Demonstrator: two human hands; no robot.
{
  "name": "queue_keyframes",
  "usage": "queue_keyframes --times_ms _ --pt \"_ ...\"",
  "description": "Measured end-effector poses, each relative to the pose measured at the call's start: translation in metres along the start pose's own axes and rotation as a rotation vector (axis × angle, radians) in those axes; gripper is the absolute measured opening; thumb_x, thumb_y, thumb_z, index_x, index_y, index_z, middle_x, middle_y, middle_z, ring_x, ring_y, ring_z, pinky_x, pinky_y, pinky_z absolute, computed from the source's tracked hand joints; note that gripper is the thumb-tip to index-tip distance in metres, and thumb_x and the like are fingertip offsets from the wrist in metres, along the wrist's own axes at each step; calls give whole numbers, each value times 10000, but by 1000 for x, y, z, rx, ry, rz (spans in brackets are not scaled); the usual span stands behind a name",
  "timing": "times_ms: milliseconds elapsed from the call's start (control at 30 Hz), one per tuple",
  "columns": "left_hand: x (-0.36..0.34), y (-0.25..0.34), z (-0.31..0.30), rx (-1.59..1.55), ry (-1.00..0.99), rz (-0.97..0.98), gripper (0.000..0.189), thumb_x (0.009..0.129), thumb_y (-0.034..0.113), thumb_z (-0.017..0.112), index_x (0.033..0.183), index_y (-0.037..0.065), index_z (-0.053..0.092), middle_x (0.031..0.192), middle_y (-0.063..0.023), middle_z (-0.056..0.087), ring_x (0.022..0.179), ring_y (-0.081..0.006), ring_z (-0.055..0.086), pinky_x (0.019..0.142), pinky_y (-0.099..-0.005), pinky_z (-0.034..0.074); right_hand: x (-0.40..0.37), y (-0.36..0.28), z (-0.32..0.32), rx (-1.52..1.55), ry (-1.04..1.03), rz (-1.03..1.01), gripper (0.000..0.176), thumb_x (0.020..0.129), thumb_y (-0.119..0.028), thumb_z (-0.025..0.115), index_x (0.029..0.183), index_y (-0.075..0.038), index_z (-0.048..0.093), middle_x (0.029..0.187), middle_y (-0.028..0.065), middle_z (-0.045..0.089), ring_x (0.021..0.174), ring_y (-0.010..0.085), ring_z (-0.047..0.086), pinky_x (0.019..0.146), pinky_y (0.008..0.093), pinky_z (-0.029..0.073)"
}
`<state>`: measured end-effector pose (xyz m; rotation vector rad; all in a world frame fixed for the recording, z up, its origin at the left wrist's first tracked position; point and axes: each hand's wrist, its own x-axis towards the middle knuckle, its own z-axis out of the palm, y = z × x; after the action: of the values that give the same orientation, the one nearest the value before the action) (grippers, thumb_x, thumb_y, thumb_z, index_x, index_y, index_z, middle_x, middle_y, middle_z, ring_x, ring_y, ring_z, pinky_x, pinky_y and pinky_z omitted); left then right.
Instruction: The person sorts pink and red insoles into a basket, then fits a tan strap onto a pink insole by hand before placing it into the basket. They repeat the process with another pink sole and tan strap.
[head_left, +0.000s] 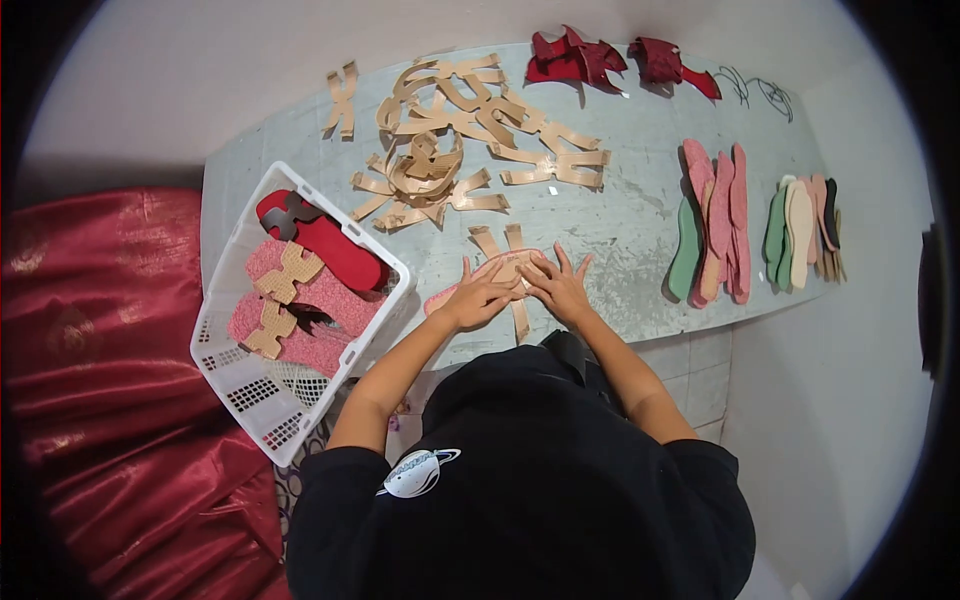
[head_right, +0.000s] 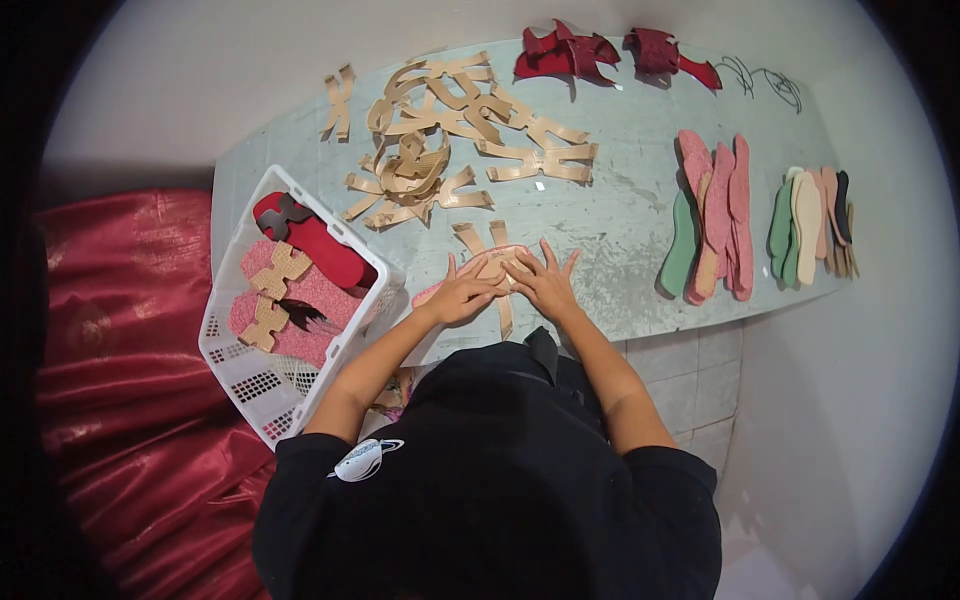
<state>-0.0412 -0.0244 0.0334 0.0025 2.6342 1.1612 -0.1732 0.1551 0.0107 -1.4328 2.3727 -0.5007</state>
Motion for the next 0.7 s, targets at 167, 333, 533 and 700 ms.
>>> queue_keyframes --times_ms 167,333,533,700 --pt "10 1 -18 181 171 55 270 861 219 483 1087 171 623 1244 -11 526 1276 -304 332 984 -645 -87 -1 4 7 -30 63 -8 467 809 -444 483 1271 -403 426 1339 -78 399 1334 281 154 908 743 -79" --pt "44 1 -36 254 460 26 296 833 164 522 1112 96 593 1274 -57 495 1261 -311 350 1035 -592 17 -2 4 8 -14 47 -7 481 798 -456 491 1271 -391 430 1345 -95 384 1331 275 162 909 752 -50" --pt "70 -2 -37 352 462 47 370 780 141 592 1119 -3 556 1398 -141 306 1282 -351 293 1039 -539 172 -2 3 9 -27 86 -20 456 809 -429 504 1259 -385 447 1336 -93 394 1325 261 187 910 749 -52" --pt "72 3 -33 267 482 9 329 758 92 603 1070 -3 558 1323 -177 393 1266 -360 314 1045 -527 173 -2 2 14 -21 110 -16 419 826 -403 502 1243 -383 465 1322 -88 412 1317 239 218 912 744 -57"
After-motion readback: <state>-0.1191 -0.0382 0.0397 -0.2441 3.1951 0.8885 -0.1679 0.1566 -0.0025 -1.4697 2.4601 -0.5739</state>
